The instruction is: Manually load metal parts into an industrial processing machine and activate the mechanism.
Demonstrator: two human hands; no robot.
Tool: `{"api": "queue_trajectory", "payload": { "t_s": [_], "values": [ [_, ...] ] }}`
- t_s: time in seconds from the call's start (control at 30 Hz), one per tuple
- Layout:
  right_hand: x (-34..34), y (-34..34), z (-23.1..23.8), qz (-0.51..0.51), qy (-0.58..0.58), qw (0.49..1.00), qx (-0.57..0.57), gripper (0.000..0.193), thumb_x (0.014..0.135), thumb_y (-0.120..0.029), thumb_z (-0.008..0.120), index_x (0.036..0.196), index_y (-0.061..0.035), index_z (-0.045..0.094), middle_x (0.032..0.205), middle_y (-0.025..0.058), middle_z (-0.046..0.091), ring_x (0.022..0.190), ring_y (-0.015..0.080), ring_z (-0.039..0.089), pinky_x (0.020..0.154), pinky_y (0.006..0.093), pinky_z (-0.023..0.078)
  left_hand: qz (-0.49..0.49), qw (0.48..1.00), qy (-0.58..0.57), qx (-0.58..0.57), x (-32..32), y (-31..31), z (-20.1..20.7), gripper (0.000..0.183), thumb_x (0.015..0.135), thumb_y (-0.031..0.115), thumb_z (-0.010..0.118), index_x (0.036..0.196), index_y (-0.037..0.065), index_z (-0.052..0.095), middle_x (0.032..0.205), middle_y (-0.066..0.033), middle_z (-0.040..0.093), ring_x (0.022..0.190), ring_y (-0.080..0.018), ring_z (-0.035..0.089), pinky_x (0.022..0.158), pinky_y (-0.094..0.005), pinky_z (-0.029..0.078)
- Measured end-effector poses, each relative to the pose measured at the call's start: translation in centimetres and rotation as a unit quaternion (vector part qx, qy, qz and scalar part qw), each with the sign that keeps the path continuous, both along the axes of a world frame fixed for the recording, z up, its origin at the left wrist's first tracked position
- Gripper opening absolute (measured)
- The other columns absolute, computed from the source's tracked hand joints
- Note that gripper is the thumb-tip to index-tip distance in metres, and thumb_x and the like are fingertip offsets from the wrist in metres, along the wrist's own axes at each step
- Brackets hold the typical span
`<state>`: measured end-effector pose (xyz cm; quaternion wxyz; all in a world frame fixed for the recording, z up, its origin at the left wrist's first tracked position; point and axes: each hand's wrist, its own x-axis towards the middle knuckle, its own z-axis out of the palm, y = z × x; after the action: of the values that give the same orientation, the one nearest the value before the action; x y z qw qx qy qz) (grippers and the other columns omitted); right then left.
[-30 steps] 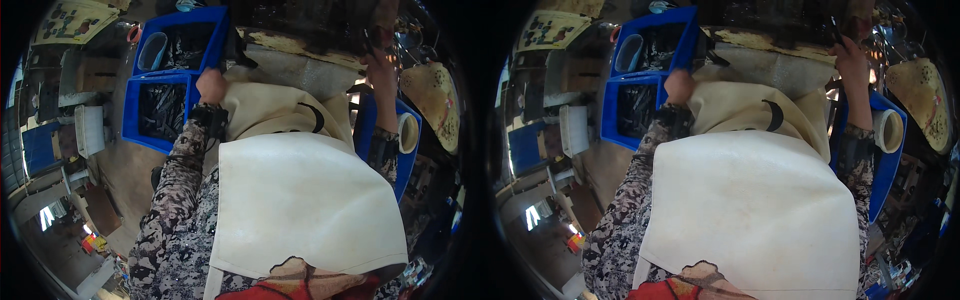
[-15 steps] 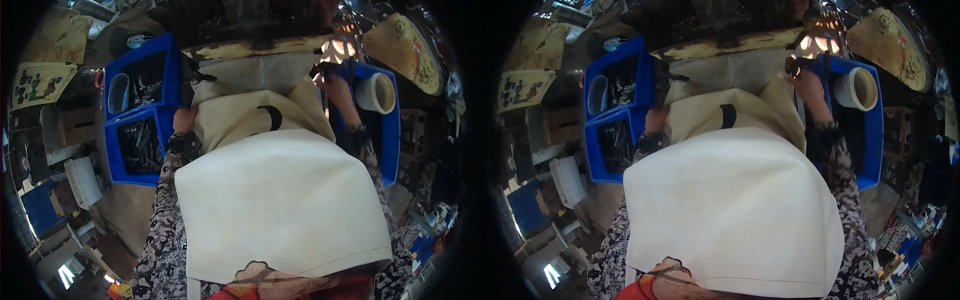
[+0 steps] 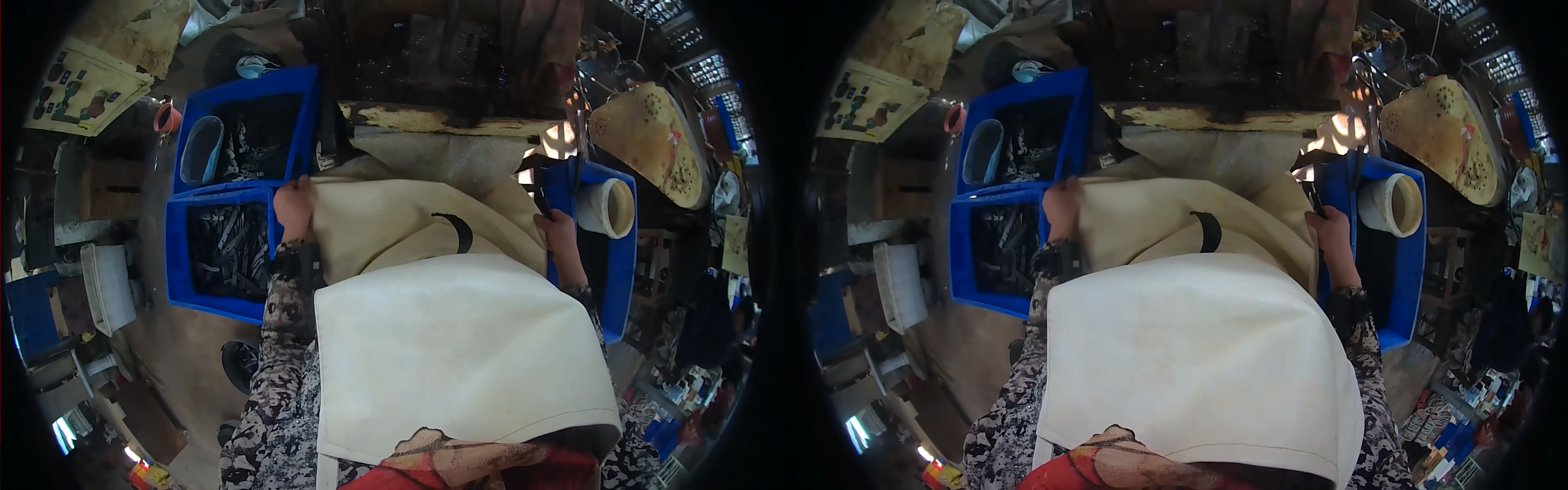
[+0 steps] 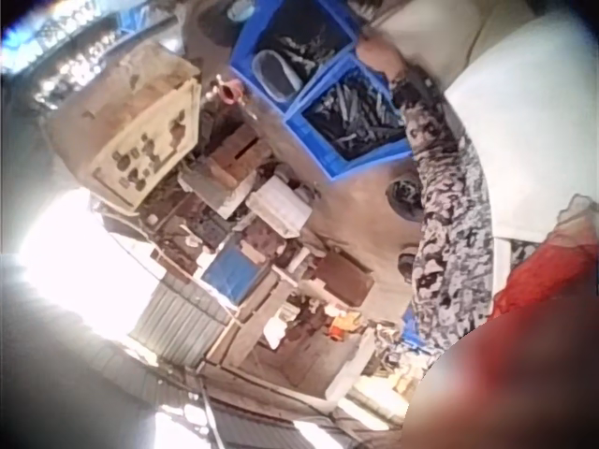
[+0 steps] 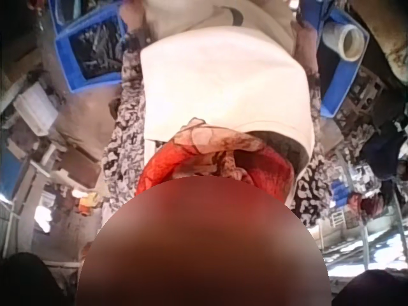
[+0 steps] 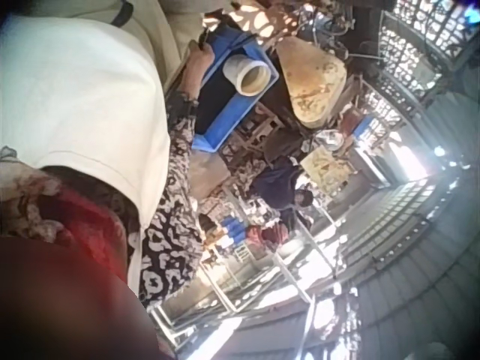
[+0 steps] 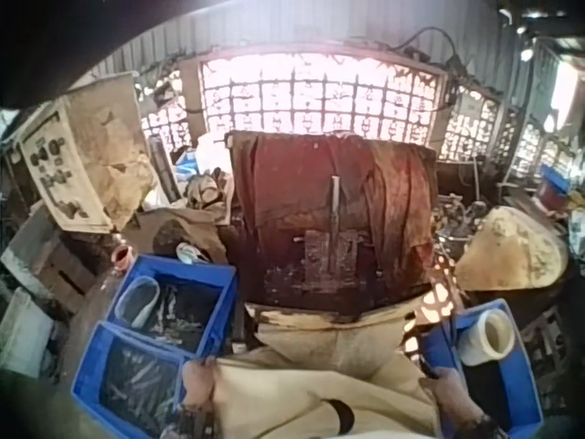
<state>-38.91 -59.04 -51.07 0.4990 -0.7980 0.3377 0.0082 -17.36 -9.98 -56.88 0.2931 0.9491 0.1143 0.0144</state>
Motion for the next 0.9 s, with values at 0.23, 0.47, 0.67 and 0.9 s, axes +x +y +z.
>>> {"api": "queue_trajectory", "payload": {
  "t_s": [0.23,0.47,0.67,0.9],
  "values": [
    [3.6,0.3,2.8,0.137,0.122,0.934,-0.307,0.032,0.074,-0.03,0.072,0.084,-0.0007,0.065,0.077,0.0246,0.062,0.075,0.0423,0.061,0.063,0.0458,0.046,-0.105,0.981,0.115,0.112,-2.2,1.2,0.7,0.042,0.083,0.046,0.061,0.081,0.005,0.071,0.083,-0.022,0.066,0.08,-0.0414,0.063,0.067,-0.0492,0.05],
    [15.2,-0.2,8.9,0.082,-0.178,0.913,-0.357,0.039,0.084,-0.038,0.065,0.099,-0.0017,0.065,0.085,0.0204,0.066,0.084,0.0369,0.064,0.072,0.0425,0.048,-0.195,0.952,-0.091,0.216,-5.8,1.0,3.0,0.031,0.08,0.038,0.067,0.072,0.009,0.068,0.076,-0.0131,0.059,0.065,-0.0348,0.06,0.055,-0.0443,0.048],
    [22.9,3.3,13.6,0.118,-0.196,0.926,-0.3,0.043,0.087,-0.041,0.062,0.108,-0.0046,0.065,0.092,0.0178,0.068,0.09,0.0339,0.064,0.077,0.0388,0.047,-0.167,0.954,-0.237,0.074,-4.0,-4.5,8.7,0.012,0.084,0.021,0.065,0.081,0.01,0.068,0.074,-0.01,0.055,0.066,-0.0327,0.058,0.054,-0.0414,0.046],
    [30.6,4.6,16.3,0.107,-0.28,0.896,-0.328,0.049,0.088,-0.046,0.058,0.109,-0.0025,0.065,0.098,0.0244,0.065,0.098,0.0402,0.061,0.079,0.0412,0.048,-0.235,0.914,-0.327,-0.052,4.9,-12.7,13.1,0.014,0.086,0.018,0.064,0.097,0.011,0.069,0.081,-0.0103,0.054,0.07,-0.0318,0.057,0.059,-0.0402,0.046]
  ]
}}
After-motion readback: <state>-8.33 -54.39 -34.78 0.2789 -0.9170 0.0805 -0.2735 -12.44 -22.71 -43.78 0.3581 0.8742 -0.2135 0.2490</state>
